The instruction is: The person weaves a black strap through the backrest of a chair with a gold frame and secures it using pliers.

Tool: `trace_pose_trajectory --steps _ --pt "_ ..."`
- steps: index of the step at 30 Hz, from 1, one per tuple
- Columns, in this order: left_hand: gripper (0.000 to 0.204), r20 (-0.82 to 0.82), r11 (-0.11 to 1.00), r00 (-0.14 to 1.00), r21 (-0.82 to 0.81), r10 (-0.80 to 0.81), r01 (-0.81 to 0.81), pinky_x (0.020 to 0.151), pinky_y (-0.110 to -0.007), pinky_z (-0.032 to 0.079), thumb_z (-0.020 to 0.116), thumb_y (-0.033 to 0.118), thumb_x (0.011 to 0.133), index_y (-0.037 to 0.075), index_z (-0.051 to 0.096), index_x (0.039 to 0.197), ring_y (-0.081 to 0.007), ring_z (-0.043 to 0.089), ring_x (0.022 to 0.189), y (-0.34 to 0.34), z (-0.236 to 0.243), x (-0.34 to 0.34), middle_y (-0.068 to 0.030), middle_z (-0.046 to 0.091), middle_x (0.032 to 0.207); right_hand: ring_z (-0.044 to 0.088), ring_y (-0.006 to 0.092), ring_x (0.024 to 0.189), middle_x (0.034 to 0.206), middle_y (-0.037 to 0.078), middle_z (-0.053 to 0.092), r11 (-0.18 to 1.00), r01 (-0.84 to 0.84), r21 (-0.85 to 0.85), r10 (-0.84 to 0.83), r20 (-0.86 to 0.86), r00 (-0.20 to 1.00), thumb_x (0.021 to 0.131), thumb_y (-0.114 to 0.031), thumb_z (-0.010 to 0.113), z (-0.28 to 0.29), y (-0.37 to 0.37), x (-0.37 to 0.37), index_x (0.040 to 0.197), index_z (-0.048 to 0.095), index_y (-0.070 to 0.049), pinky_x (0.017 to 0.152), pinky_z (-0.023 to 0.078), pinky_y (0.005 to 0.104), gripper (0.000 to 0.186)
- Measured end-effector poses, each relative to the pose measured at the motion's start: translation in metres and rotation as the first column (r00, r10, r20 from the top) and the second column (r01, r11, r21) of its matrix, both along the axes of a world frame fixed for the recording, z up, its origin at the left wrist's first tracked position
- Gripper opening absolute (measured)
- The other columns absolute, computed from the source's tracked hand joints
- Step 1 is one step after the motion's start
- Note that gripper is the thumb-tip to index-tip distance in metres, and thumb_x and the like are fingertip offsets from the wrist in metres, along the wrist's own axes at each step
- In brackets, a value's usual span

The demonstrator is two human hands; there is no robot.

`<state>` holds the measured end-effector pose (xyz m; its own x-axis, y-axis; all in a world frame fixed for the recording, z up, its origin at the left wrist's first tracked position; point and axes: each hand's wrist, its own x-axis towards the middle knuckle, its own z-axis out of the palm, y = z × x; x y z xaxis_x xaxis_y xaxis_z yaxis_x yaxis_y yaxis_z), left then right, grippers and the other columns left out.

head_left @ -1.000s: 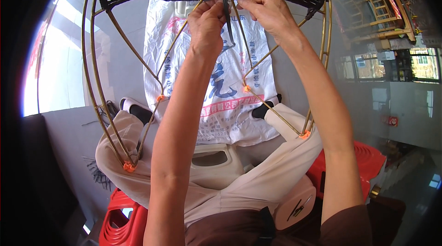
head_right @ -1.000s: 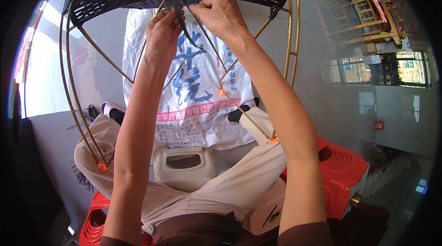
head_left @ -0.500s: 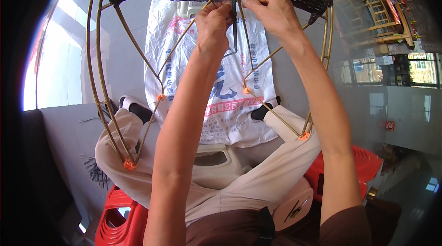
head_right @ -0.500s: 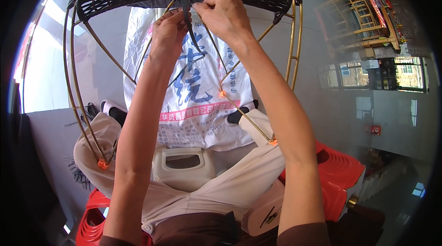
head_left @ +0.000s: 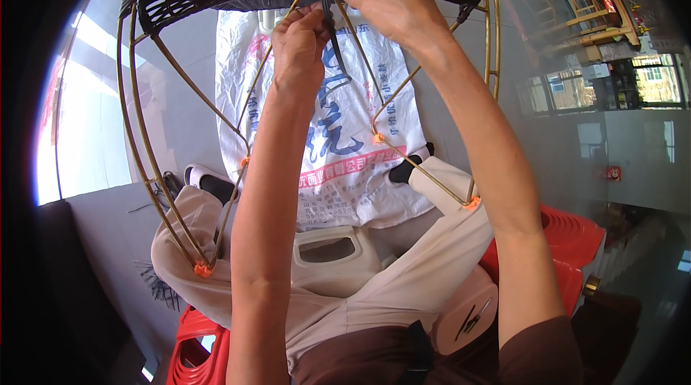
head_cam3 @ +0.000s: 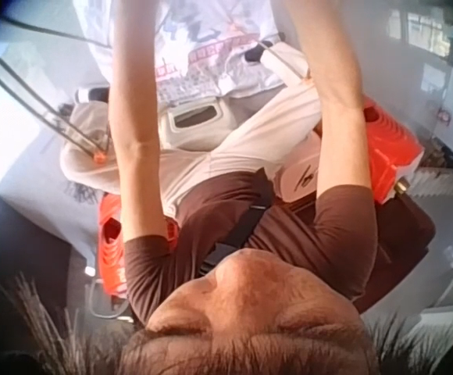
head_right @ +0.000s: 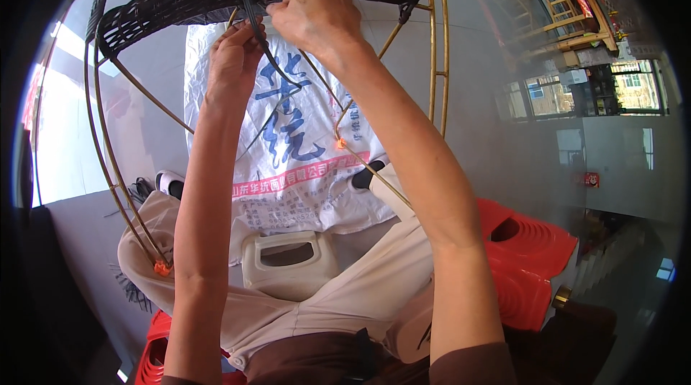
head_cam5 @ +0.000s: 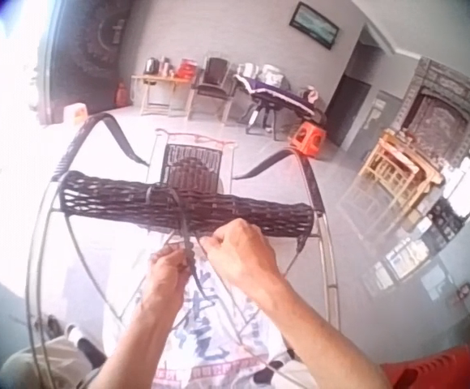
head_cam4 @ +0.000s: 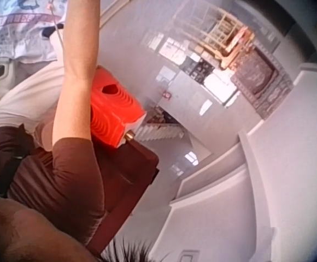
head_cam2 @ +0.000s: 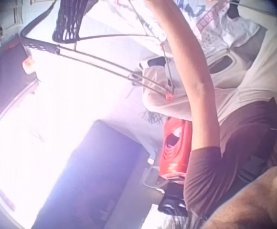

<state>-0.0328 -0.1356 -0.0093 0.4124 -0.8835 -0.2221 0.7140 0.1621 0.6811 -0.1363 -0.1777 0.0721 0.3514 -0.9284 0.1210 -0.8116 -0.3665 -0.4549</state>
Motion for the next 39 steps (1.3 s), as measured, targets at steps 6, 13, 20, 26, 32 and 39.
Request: trace_pose_trajectory --steps 6,13,20,26,32,39 --pt "0.004 0.001 1.000 1.000 0.005 0.010 -0.010 0.058 -0.022 0.044 0.056 0.003 0.081 0.002 0.059 0.081 -0.0086 0.050 0.059 -0.003 -0.007 0.001 -0.0004 0.054 0.067 0.062 0.0299 0.066 0.070 0.016 0.063 1.000 0.003 -0.021 -0.004 -0.050 0.999 0.073 -0.031 0.061 -0.004 0.003 0.009 0.081 0.068 -0.009 0.066 0.049 0.0344 0.025" --pt "0.004 0.015 1.000 1.000 -0.002 -0.012 0.012 0.059 -0.022 0.046 0.056 0.003 0.081 0.002 0.059 0.081 -0.0089 0.050 0.060 -0.002 -0.007 0.008 -0.0009 0.054 0.067 0.062 0.0342 0.078 0.079 0.020 0.063 1.000 -0.020 -0.013 0.020 0.039 0.999 0.068 -0.025 0.060 -0.005 0.000 0.019 0.077 0.066 -0.001 0.072 0.050 0.0375 0.026" --pt "0.005 0.004 0.999 1.000 -0.030 -0.017 0.017 0.055 -0.020 0.046 0.056 0.002 0.079 0.004 0.058 0.075 -0.0094 0.052 0.058 -0.006 -0.016 0.012 -0.0007 0.053 0.065 0.061 0.0361 0.082 0.079 0.025 0.061 0.994 0.066 0.089 -0.063 -0.035 0.997 0.063 -0.021 0.058 0.019 -0.003 0.025 0.071 0.064 0.004 0.074 0.048 0.0406 0.027" --pt "0.005 0.000 0.998 0.998 -0.027 -0.063 0.063 0.056 -0.020 0.047 0.055 0.002 0.080 0.002 0.059 0.079 -0.0102 0.054 0.059 -0.003 -0.012 0.009 -0.0023 0.056 0.067 0.063 0.0290 0.072 0.068 0.017 0.063 0.978 0.029 0.207 -0.039 0.042 0.998 0.062 -0.024 0.060 0.021 -0.003 0.017 0.066 0.065 -0.002 0.066 0.049 0.0374 0.023" --pt "0.005 0.021 1.000 1.000 0.019 -0.021 0.020 0.062 -0.023 0.047 0.054 0.002 0.082 0.001 0.058 0.080 -0.0117 0.053 0.062 -0.003 -0.008 0.010 -0.0036 0.056 0.070 0.062 0.0284 0.075 0.078 0.017 0.063 0.989 0.045 0.140 -0.035 -0.071 0.997 0.070 -0.027 0.059 0.010 -0.004 0.009 0.079 0.066 -0.003 0.067 0.050 0.0349 0.027" --pt "0.007 0.036 0.994 0.994 -0.038 -0.101 0.102 0.061 -0.023 0.044 0.053 0.003 0.083 -0.001 0.059 0.085 -0.0113 0.052 0.065 -0.004 -0.015 0.018 -0.0045 0.056 0.073 0.061 0.0317 0.085 0.087 0.017 0.064 0.984 0.017 0.179 -0.029 0.065 0.997 0.068 -0.032 0.064 -0.007 -0.005 0.001 0.080 0.068 -0.008 0.076 0.049 0.0369 0.027"
